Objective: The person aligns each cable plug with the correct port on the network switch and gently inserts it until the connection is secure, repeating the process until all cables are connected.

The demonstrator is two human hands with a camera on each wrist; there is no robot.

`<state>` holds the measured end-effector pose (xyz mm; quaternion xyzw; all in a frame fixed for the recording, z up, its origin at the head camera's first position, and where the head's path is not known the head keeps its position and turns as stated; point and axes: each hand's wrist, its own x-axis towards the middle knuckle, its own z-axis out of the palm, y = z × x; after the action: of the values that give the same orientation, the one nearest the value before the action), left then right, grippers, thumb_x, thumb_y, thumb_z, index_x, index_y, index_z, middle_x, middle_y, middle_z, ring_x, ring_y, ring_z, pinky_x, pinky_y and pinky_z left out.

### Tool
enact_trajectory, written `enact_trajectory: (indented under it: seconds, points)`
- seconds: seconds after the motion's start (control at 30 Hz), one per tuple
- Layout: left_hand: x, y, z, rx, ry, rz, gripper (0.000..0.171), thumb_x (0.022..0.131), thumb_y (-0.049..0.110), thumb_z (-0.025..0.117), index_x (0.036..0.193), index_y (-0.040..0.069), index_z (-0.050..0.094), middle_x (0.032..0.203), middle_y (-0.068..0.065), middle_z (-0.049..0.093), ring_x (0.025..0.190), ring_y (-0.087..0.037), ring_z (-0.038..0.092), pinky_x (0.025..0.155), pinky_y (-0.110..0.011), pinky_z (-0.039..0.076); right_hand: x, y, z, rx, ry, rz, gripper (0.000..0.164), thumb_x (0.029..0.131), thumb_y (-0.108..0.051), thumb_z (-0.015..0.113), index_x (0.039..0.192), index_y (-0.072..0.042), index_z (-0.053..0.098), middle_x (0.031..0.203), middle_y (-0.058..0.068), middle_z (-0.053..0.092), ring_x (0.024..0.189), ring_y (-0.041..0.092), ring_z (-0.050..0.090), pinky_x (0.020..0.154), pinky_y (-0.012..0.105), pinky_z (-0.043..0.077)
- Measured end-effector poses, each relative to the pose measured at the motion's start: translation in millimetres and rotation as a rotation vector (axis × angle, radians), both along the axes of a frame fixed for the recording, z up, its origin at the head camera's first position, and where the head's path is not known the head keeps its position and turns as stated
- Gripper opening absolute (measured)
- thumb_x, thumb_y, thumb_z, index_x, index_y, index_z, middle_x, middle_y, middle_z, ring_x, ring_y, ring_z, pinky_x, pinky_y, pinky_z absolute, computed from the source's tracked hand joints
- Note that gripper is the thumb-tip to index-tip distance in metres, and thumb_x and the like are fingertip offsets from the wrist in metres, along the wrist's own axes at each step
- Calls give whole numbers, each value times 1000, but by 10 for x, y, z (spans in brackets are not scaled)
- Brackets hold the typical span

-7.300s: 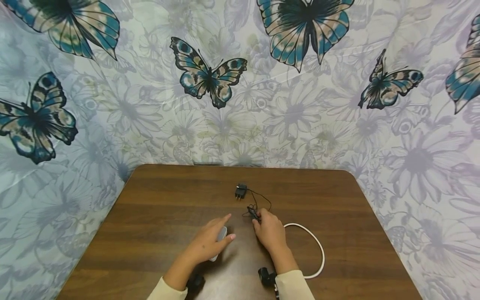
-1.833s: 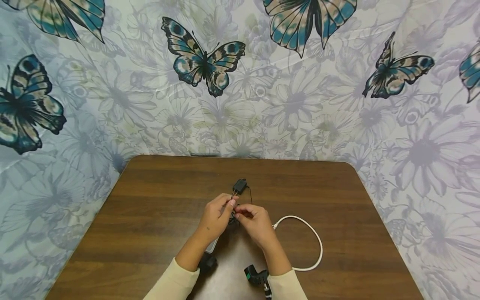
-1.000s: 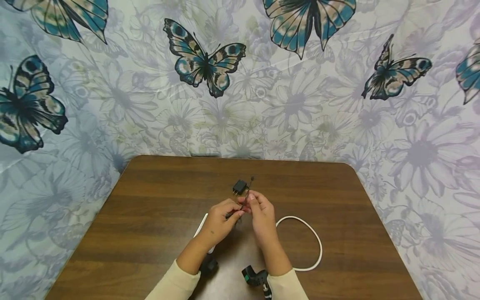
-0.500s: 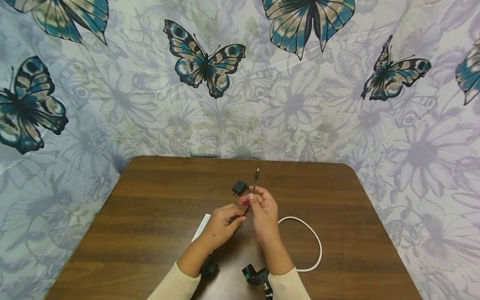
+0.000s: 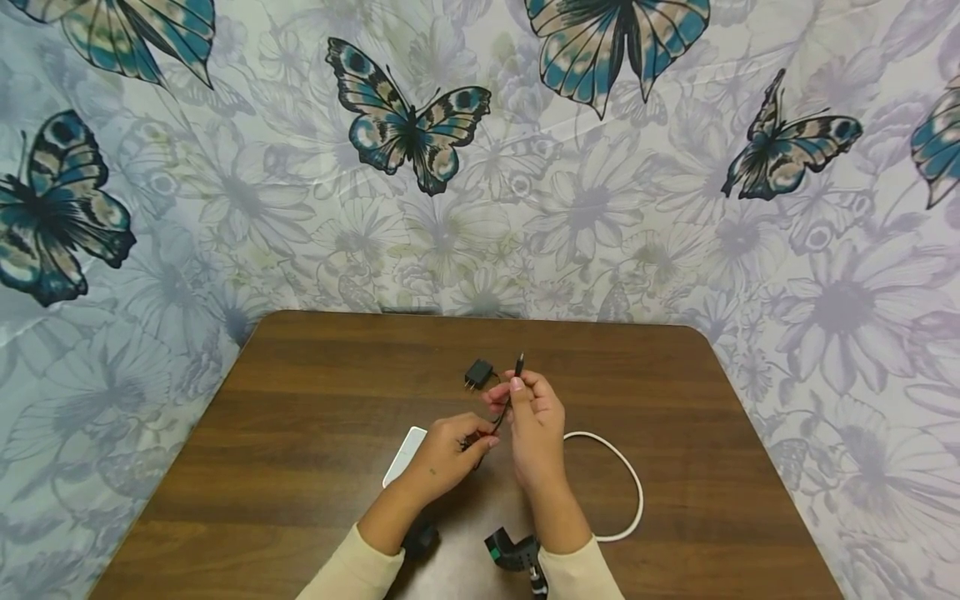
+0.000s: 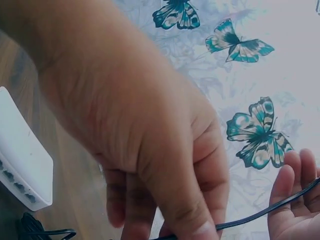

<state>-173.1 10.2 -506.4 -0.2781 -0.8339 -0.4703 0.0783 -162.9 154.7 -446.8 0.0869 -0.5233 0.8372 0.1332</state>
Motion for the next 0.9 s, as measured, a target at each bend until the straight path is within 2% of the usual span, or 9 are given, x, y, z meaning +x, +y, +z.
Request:
enact_trajectory:
  seconds: [0.17, 0.3, 0.57, 0.77, 0.9]
  points:
    - [-2, 5, -14, -1, -15, -8, 14, 92, 24, 72, 100, 14, 76, 89, 10, 68, 76, -1, 58, 69, -18, 50, 30, -13, 28, 27, -18, -30, 14, 105, -11, 50, 107, 0, 58, 76, 3, 57, 71, 13, 58, 71, 22, 53]
    - [-4, -24, -38, -36, -26, -12, 16, 93, 28, 71, 104, 17, 75, 91, 11, 67, 79, -1, 59, 72, -21, 52, 30, -15, 21, 49, -2, -63, 14, 104, -8, 50, 105, 2, 59, 74, 3, 52, 70, 12, 51, 68, 20, 50]
    - [4, -181, -105, -169, -29, 95, 23, 94, 31, 71, 114, 22, 71, 110, 12, 67, 106, -9, 62, 89, -33, 52, 25, -3, 1, 66, 43, -73, 14, 103, -8, 53, 104, 4, 60, 74, 3, 53, 69, 12, 53, 68, 21, 50]
    - [14, -292, -153, -234, -39, 124, 28, 93, 31, 72, 120, 24, 69, 122, 12, 62, 119, -14, 56, 96, -40, 49, 20, 0, -13, 77, 48, -79, 17, 102, -7, 54, 104, 10, 59, 74, 3, 56, 69, 11, 54, 66, 21, 49]
    - [3, -357, -170, -276, -80, 127, 35, 92, 35, 72, 125, 22, 67, 127, 8, 60, 124, -18, 52, 98, -45, 47, 23, -6, -1, 79, 27, -92, 16, 102, -6, 54, 104, 9, 59, 77, 3, 58, 70, 10, 55, 65, 20, 49]
